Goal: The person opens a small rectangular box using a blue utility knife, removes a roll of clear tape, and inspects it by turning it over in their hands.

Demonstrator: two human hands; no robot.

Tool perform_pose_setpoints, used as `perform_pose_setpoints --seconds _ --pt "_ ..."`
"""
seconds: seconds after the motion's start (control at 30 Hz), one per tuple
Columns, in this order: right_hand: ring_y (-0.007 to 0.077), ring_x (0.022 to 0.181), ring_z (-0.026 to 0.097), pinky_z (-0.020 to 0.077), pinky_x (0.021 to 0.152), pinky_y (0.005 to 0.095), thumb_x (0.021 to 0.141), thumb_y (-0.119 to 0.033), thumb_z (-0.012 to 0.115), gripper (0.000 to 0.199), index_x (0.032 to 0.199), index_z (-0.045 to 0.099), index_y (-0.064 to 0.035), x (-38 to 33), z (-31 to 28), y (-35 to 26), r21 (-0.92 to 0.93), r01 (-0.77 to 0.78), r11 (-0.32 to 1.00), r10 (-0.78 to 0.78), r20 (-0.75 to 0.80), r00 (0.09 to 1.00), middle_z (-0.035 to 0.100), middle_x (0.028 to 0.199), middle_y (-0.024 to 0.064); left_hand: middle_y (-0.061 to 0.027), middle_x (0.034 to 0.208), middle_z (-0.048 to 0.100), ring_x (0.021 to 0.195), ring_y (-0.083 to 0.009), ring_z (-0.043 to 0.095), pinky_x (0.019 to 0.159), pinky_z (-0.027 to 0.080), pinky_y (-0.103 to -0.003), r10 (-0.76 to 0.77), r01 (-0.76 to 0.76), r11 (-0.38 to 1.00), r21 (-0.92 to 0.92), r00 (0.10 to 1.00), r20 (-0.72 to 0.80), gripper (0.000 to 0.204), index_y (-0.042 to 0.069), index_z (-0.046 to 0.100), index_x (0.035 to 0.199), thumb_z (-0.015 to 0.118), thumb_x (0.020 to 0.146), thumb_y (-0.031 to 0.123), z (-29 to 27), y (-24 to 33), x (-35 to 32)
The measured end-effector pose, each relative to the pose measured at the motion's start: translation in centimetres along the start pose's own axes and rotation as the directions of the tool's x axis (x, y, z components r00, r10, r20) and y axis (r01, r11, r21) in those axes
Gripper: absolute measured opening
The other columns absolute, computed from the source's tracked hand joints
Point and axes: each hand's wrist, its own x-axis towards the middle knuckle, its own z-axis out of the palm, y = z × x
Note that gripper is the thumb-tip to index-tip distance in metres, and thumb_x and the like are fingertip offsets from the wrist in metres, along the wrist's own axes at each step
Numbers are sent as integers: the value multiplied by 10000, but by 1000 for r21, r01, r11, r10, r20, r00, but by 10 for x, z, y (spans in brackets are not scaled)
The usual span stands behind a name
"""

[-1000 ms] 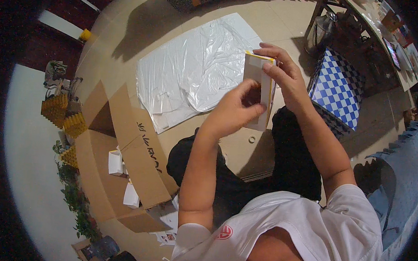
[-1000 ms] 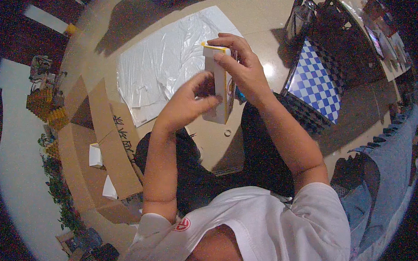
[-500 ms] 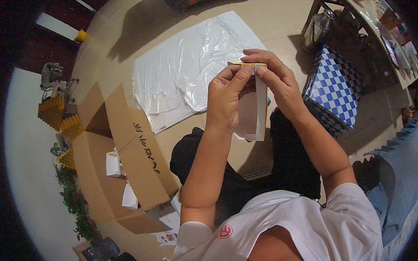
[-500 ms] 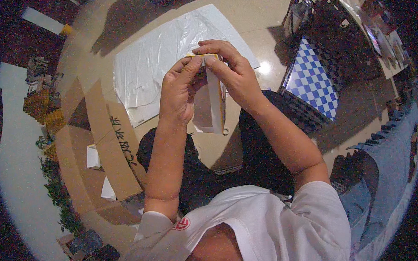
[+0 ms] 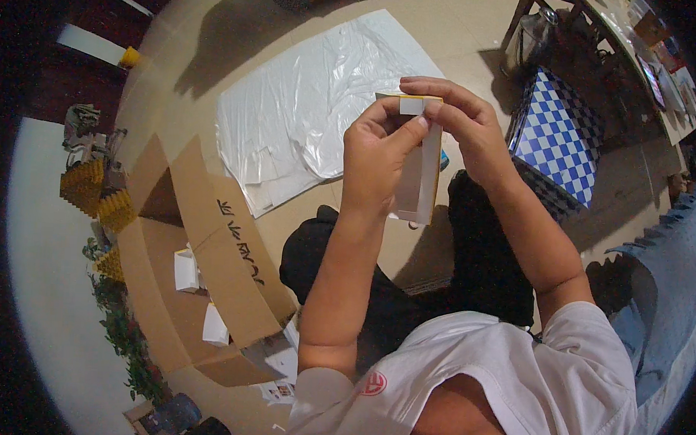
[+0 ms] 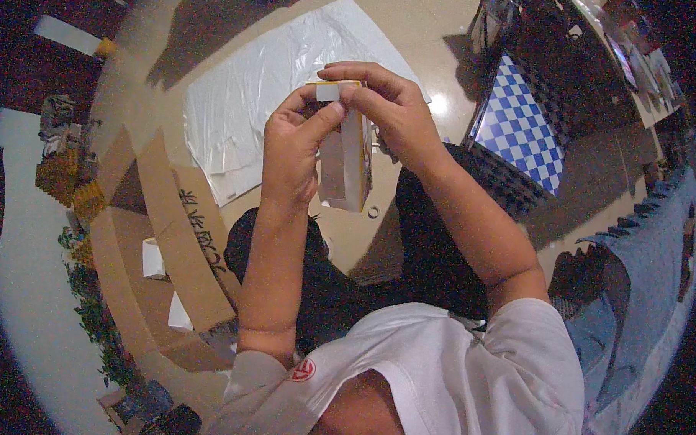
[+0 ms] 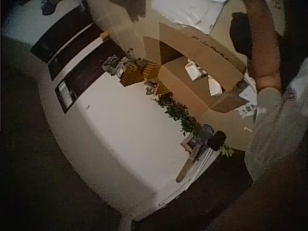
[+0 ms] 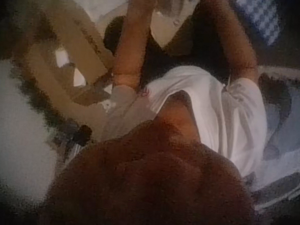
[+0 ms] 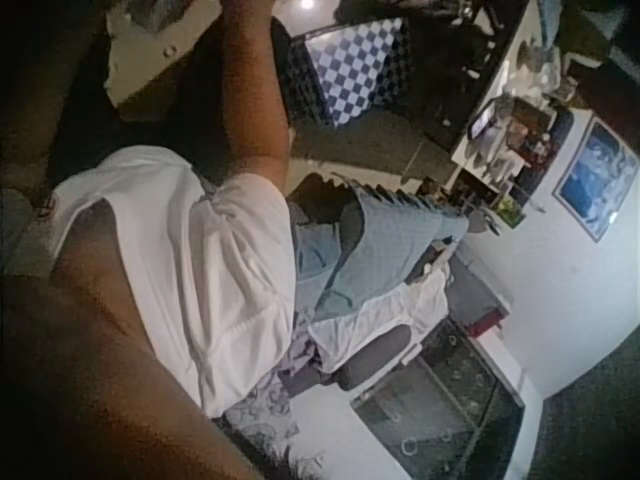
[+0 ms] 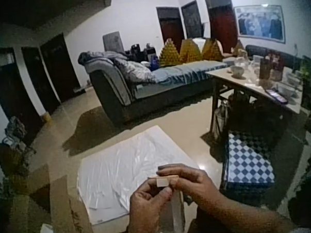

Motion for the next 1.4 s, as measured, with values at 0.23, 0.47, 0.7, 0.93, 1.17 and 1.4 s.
perform_pose_setpoints --seconds 0.23,0.47,0.7,0.93,1.17,1.4 --pt "93 871 588 472 824 259 913 -209 612 279 1146 675 -70 4 -3 9 -120 -54 991 50 -39 998 676 962 28 -82 873 655 728 -147 636 662 534 -272 -28 22 995 -97 998 -60 184 -7 605 1024 642 846 24 -6 -13 7" --pt "285 1163 516 435 958 383 871 -396 656 794 1494 245 -126 -12 15 19 -228 -339 913 338 -46 940 380 1436 199 -58 871 634 751 -135 619 733 520 -256 23 -108 962 -249 946 -324 166 16 592 960 647 804 -4 -27 -24 23" --pt "296 1170 497 457 902 380 822 -269 736 863 1505 214 -190 -16 11 19 -204 -390 898 427 189 884 384 1401 231 -51 895 624 767 -133 622 724 523 -252 -11 -143 948 -285 879 -477 190 26 578 972 632 795 -16 -36 -22 28" --pt "248 1109 521 481 859 352 820 -255 741 847 1502 241 -219 -20 15 21 -288 -308 907 380 243 893 442 1351 201 -58 893 622 778 -147 619 746 515 -275 20 -190 942 -276 853 -521 167 24 580 955 629 796 8 -37 -21 28" --pt "241 1107 512 464 897 340 788 -257 782 903 1504 237 -190 -23 16 13 -350 -330 877 446 335 830 461 1308 176 -67 899 626 772 -154 616 744 508 -275 88 -240 944 -228 845 -527 161 17 583 951 627 796 13 -42 -12 25" --pt "275 1154 530 490 873 355 849 -393 701 734 1458 357 -171 3 -2 12 -211 -242 947 273 129 953 458 1350 214 -78 884 647 766 -135 615 726 492 -253 141 -166 985 -35 914 -382 147 -12 602 940 637 799 11 -32 -12 17"
